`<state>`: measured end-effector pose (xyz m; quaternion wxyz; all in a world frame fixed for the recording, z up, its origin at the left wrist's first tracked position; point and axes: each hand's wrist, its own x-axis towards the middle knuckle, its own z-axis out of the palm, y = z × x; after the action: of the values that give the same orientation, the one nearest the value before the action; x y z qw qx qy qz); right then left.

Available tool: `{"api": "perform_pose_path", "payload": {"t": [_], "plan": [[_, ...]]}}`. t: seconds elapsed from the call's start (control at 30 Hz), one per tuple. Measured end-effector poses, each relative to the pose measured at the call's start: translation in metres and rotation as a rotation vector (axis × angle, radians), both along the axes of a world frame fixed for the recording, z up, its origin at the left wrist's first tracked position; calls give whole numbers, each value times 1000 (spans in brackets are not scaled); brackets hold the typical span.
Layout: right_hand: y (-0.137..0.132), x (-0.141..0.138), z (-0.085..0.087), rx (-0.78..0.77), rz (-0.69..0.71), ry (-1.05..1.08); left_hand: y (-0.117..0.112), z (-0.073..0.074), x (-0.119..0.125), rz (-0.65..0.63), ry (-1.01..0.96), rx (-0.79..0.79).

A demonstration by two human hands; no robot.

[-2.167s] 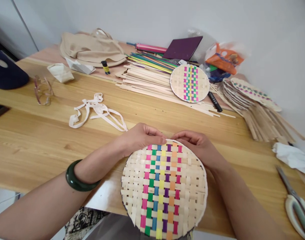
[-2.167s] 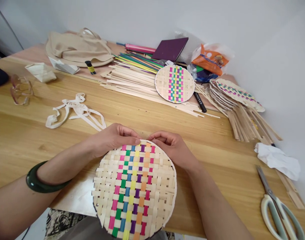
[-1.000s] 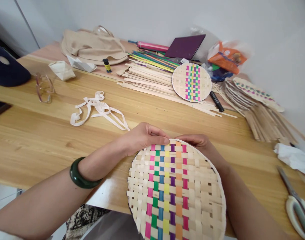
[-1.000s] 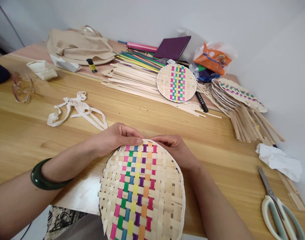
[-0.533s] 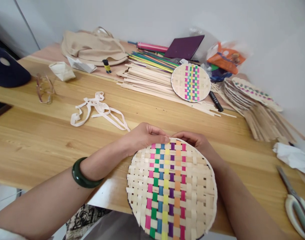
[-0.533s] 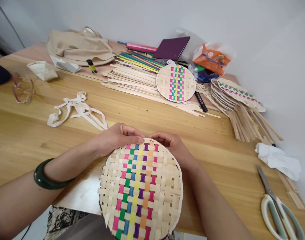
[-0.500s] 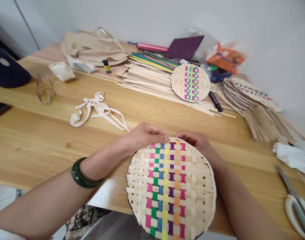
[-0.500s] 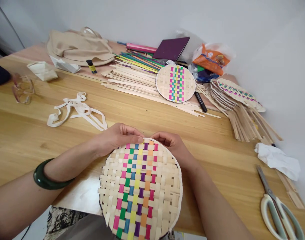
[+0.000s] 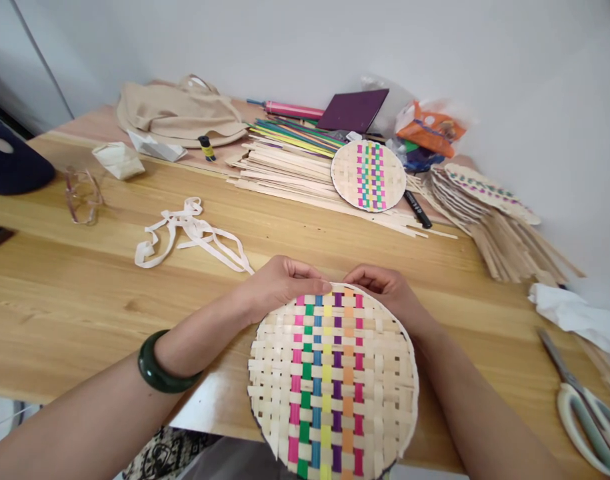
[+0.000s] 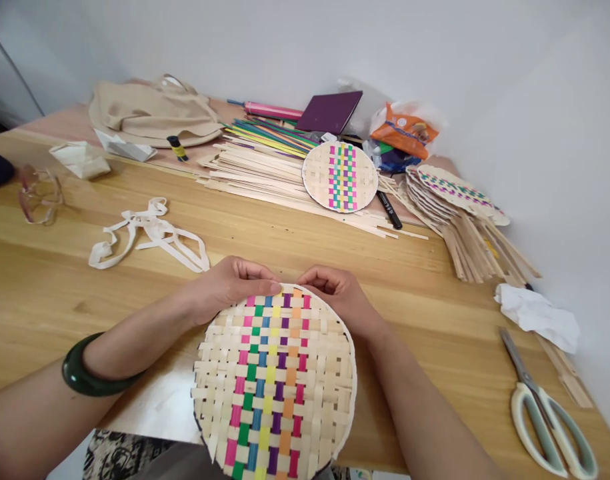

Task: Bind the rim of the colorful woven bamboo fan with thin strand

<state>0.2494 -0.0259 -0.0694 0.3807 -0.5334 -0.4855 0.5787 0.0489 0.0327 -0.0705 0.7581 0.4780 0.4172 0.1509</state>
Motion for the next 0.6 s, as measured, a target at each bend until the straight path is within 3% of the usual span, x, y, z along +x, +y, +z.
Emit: {"api": "perform_pose_path", "payload": {"t": [0.2,0.33,0.43,0.6], "plan": [[5,10,-1,169,119,-89,-1,0,2,-8,-31,-19],[6,17,4,558,47,-380,0,2,1,48,40,22],[3,8,10,833,38,-654,0,3,2,62,62,58],[-1,-11,13,1078,115,-939,-4,-1,4,10,12,123]]}}
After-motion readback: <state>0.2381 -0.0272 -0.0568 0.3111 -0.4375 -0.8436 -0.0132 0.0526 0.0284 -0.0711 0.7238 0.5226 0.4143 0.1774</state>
